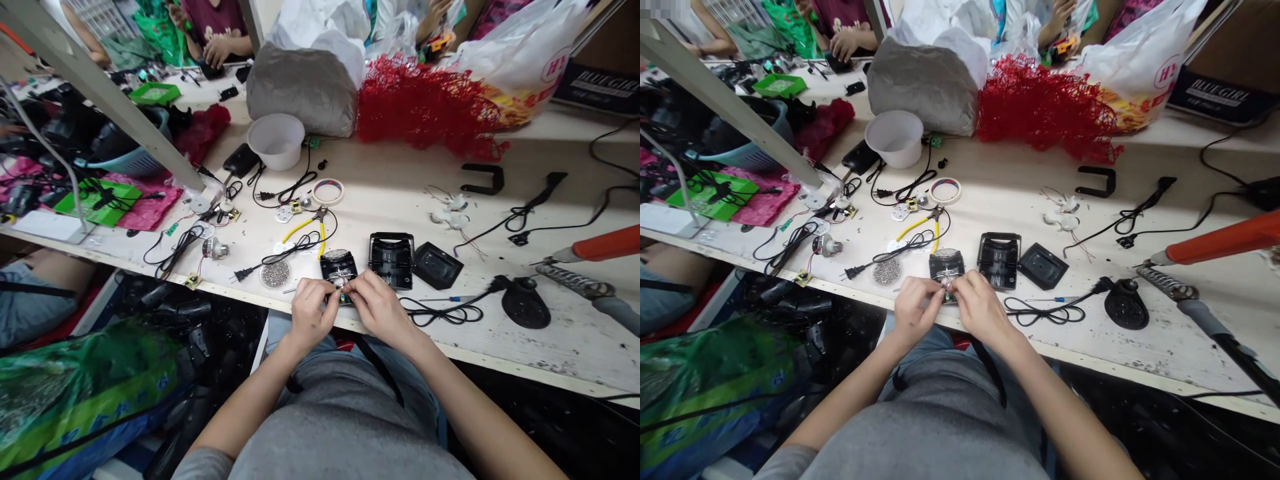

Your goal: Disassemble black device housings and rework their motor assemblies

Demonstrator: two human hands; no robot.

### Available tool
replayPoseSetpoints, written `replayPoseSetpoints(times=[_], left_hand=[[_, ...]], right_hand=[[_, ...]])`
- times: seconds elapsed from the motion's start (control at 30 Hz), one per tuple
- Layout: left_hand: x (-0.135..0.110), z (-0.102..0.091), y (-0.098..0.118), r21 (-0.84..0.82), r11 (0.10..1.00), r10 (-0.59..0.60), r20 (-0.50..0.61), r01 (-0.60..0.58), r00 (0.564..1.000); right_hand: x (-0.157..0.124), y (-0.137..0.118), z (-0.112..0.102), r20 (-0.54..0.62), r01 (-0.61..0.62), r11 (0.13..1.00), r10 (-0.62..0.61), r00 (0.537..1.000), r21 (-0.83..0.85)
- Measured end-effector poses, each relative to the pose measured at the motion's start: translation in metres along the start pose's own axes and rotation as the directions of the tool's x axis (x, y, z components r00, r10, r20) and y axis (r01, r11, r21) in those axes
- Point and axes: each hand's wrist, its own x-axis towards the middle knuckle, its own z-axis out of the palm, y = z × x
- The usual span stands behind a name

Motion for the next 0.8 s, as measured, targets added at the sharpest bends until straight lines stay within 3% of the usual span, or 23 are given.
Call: replayPoseSetpoints(times=[0.23, 0.4, 0.53, 0.7, 0.8], left_hand=[[0.000, 0.006, -0.002, -0.034, 0.997, -0.074, -0.088, 0.071, 0.993], [0.003, 0.003, -0.005, -0.027, 0.999, -0.016, -0.006, 0.016, 1.000], [0.004, 0.003, -0.005, -0.043, 0.996, -0.071, 0.052, 0.073, 0.996], [0.003, 0.004, -0.006, -0.145, 0.977, -0.147, 0.056, 0.153, 0.988], [0.002, 0.004, -0.006, -0.145, 0.980, -0.132, 0.034, 0.136, 0.991]], right_hand=[[0.000, -0.001, 0.000, -0.037, 0.068, 0.991, -0.073, 0.997, -0.118], [0.004, 0.000, -0.008, 0.034, 0.059, 0.997, -0.058, 0.998, -0.048], [0.005, 0.002, -0.008, 0.035, 0.015, 1.000, -0.014, 0.999, -0.024], [0.003, 0.004, -0.005, -0.013, -0.008, 0.999, 0.008, 1.000, 0.034], [0.003, 0.003, -0.005, -0.003, -0.025, 0.998, 0.025, 1.000, 0.062]])
